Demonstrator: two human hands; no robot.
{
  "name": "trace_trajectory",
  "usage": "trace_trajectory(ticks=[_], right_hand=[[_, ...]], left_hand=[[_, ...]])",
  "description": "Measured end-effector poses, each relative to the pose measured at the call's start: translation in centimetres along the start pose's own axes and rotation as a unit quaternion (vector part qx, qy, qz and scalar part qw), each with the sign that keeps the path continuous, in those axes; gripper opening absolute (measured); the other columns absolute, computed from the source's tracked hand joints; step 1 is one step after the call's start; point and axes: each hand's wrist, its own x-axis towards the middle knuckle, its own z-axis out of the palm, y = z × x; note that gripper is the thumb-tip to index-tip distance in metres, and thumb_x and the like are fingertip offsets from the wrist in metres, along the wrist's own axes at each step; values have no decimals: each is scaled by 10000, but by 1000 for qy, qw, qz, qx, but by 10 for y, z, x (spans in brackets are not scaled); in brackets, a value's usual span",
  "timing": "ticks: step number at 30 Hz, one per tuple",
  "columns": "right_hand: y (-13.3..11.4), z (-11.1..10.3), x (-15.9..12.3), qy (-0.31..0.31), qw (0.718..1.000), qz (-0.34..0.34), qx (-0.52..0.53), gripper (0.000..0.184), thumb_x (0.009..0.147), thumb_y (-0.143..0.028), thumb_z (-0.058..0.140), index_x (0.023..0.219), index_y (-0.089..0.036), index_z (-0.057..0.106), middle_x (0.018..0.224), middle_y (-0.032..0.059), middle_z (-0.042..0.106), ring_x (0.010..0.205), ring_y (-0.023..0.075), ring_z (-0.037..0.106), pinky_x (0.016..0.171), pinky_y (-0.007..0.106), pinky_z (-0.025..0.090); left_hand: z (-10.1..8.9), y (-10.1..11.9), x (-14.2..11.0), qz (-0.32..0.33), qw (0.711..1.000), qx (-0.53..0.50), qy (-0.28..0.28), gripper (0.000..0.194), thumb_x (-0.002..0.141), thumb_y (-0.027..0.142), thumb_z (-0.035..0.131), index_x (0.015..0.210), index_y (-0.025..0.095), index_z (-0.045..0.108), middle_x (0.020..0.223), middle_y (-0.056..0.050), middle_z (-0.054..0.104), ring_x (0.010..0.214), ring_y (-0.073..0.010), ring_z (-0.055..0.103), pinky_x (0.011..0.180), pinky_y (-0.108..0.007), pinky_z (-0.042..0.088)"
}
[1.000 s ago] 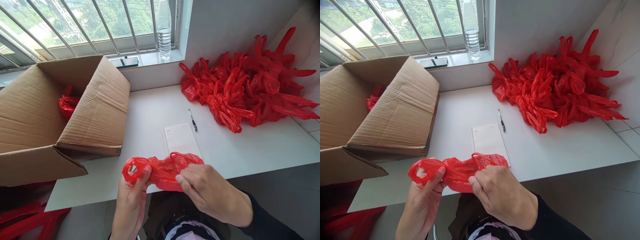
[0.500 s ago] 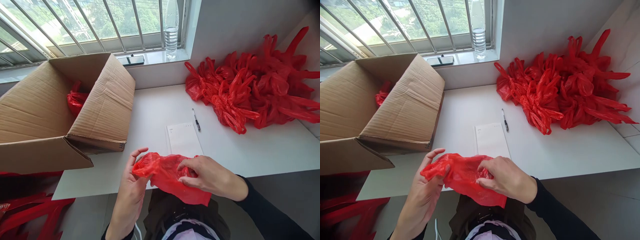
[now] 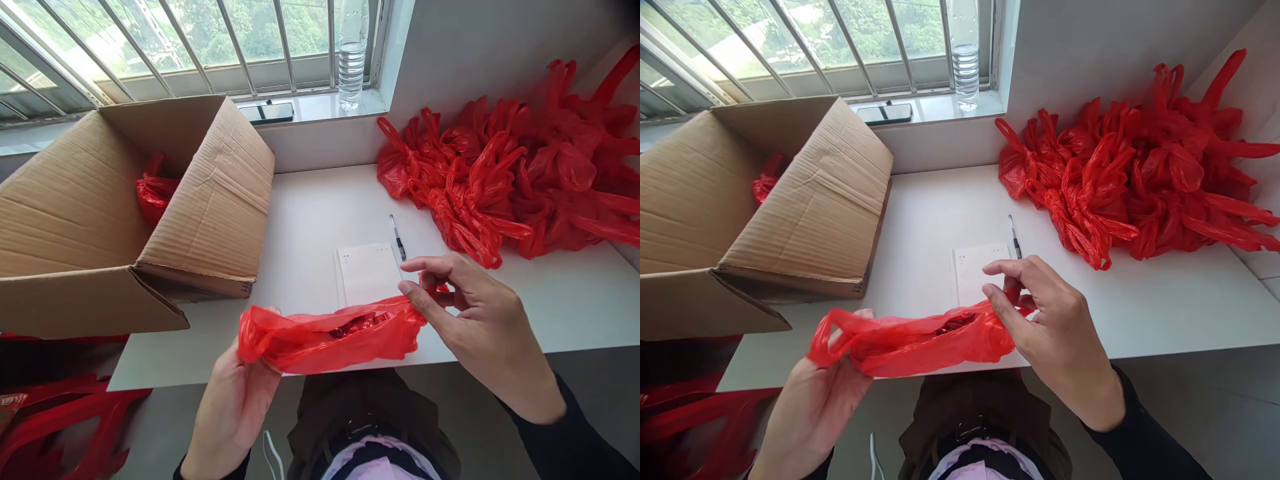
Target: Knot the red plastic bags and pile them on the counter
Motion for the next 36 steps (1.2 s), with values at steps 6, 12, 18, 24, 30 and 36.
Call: trace_trajectory(ticks=[6, 12, 18, 24, 30, 36], right_hand=[[-19, 7, -7, 44, 988, -105, -107, 217, 984, -151, 646, 1195, -197, 670, 1088, 55, 634, 969, 164, 638, 882, 288, 517], [-43, 26, -22, -67, 959, -236, -141, 200, 988, -57, 565, 1092, -182, 680, 1026, 42, 709, 938, 202, 630, 1041, 422, 371], [-26, 46, -33, -240, 913, -233, -232, 353, 936, 39, 397, 741, -208, 558, 631, -27, 521, 585, 180, 453, 949, 403, 366], [-20, 34, -28, -267, 908, -189, -261, 222, 1017, -205, 519, 803, -212, 579, 713, -15, 565, 652, 211, 512, 895, 428, 360], [-25, 24, -5, -227, 923, -232, -207, 189, 1032, -135, 504, 882, -201, 598, 779, -8, 608, 728, 197, 537, 932, 418, 348], [-38, 26, 16, -80, 957, -216, -175, 129, 1044, -195, 544, 916, -190, 563, 754, -10, 574, 704, 175, 520, 932, 414, 389]], left_hand=[[5, -8, -6, 38, 995, 58, -74, 204, 774, 328, 791, 931, 205, 746, 931, -40, 710, 881, -216, 673, 815, -310, 607], [11, -17, -5, 42, 988, 131, -73, 275, 837, 386, 804, 992, 197, 677, 914, -38, 707, 849, -193, 671, 755, -255, 551], [3, -19, 3, 72, 993, 72, -63, 227, 886, 345, 764, 1036, 203, 669, 986, -36, 713, 861, -146, 646, 798, -219, 545], [-3, -22, 6, 14, 996, 30, -80, 129, 928, 311, 701, 1005, 208, 698, 993, -47, 714, 813, -148, 631, 703, -213, 542], [-3, -14, 3, 70, 981, 138, -120, 292, 826, 296, 783, 1094, 224, 693, 926, -33, 700, 838, -182, 639, 736, -237, 529], [-7, 3, -3, 197, 914, 350, -55, 254, 808, 429, 806, 879, 204, 713, 828, -28, 685, 746, -179, 621, 644, -245, 486]])
